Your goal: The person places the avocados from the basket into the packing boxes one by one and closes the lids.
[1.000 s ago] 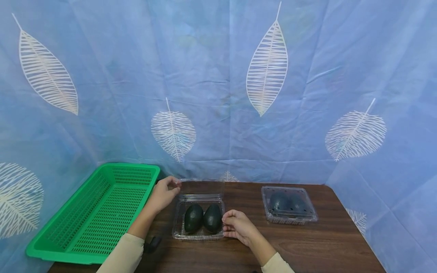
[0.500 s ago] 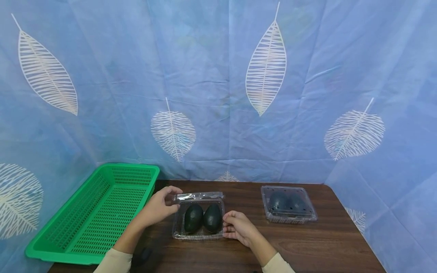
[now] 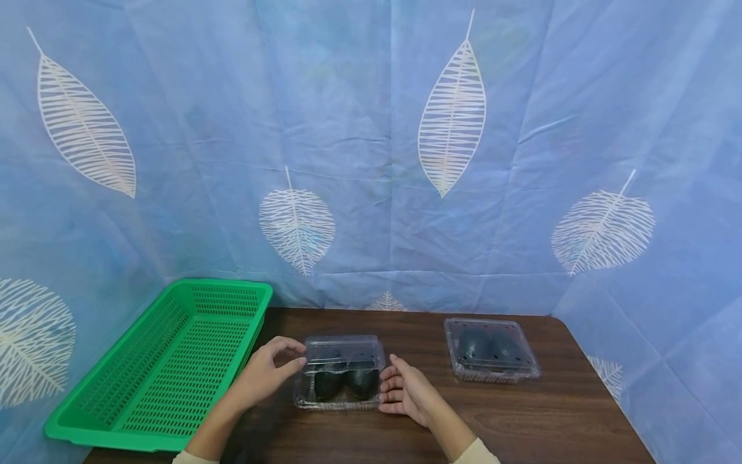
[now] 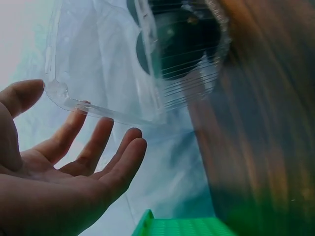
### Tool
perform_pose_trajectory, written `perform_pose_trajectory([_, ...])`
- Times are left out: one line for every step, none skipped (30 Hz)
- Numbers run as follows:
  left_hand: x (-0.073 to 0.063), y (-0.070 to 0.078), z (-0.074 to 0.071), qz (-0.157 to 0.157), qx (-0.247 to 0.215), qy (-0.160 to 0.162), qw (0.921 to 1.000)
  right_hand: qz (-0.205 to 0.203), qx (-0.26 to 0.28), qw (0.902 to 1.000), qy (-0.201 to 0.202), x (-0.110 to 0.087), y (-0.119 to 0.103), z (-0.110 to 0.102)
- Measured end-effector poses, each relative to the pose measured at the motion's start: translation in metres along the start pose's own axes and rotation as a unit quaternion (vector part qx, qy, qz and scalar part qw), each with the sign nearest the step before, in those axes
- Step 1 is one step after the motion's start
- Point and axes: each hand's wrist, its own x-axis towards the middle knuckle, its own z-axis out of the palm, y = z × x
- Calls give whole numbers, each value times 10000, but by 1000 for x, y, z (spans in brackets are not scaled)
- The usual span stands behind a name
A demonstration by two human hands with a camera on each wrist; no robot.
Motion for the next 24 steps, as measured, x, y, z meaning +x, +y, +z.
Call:
perform_pose_trajectory([-1, -2, 1, 7, -3, 7, 10000, 9, -10, 10000, -36, -1, 0, 0])
perform_pose_trajectory([-2, -4, 2, 14, -16, 3, 10000, 17, -26, 10000, -80, -2, 0, 0])
perform_pose_trajectory([-3, -7, 3, 22, -17, -8, 10000, 33, -38, 9999, -124, -3, -1, 0])
perform_pose_trajectory([-3, -9, 3, 39, -1, -8, 10000, 38, -48, 9998, -172, -4, -1, -1])
perform_pose_trajectory([-4, -11, 4, 49, 18, -12, 10000, 45, -55, 9997, -220, -5, -1, -1])
perform_pose_trajectory([-4, -13, 5, 62, 53, -4, 10000, 51, -58, 9996, -277, -6, -1, -1])
perform_pose_trajectory([-5, -15, 6, 70, 53, -8, 10000, 48, -65, 9994, -348, -7, -1, -2])
perform_pose_trajectory([-6, -16, 7, 69, 74, -5, 9999, 56, -58, 9991, -420, -8, -1, -3])
perform_pose_trajectory([-6, -18, 8, 48, 88, 0, 9999, 54, -30, 9987, -501, -9, -1, -3])
perform_pose_trajectory([-7, -19, 9, 25, 104, 3, 9999, 31, -2, 9982, -596, -10, -1, -4])
perform_pose_trajectory([-8, -20, 10, -35, 87, -15, 10000, 9, 25, 9975, -702, -11, -2, -5])
perform_pose_trajectory([-9, -21, 12, -109, 31, -49, 9999, -9, 59, 9967, -811, -11, -2, -5])
perform_pose_trajectory([-10, -22, 13, -219, -44, -110, 9997, -23, 101, 9958, -912, -12, -2, -6])
perform_pose_trajectory([-11, -23, 14, -344, -98, -180, 9992, -28, 154, 9949, -999, -12, -2, -6])
perform_pose_trajectory([-12, -24, 15, -486, -166, -258, 9983, -50, 184, 9941, -1070, -12, -2, -7])
perform_pose_trajectory([-13, -25, 16, -623, -218, -325, 9973, -56, 208, 9936, -1106, -12, -2, -7])
perform_pose_trajectory([-13, -26, 17, -777, -310, -398, 9957, -53, 219, 9936, -1106, -12, -2, -6])
perform_pose_trajectory([-14, -27, 17, -916, -410, -468, 9938, -52, 223, 9940, -1074, -12, -1, -6])
perform_pose_trajectory([-14, -28, 18, -1027, -470, -519, 9922, -56, 226, 9945, -1018, -12, -1, -5])
perform_pose_trajectory([-14, -30, 19, -1115, -523, -550, 9909, -68, 212, 9953, -946, -12, -1, -4])
perform_pose_trajectory([-14, -31, 20, -1197, -625, -583, 9891, -83, 184, 9961, -861, -12, 0, -3])
perform_pose_trajectory([-14, -32, 21, -1250, -724, -614, 9876, -96, 162, 9968, -775, -11, 0, -3])
perform_pose_trajectory([-13, -33, 21, -1306, -896, -658, 9852, -117, 134, 9974, -700, -11, 1, -2])
perform_pose_trajectory([-13, -34, 22, -1339, -1058, -697, 9829, -133, 113, 9978, -634, -10, 1, -1])
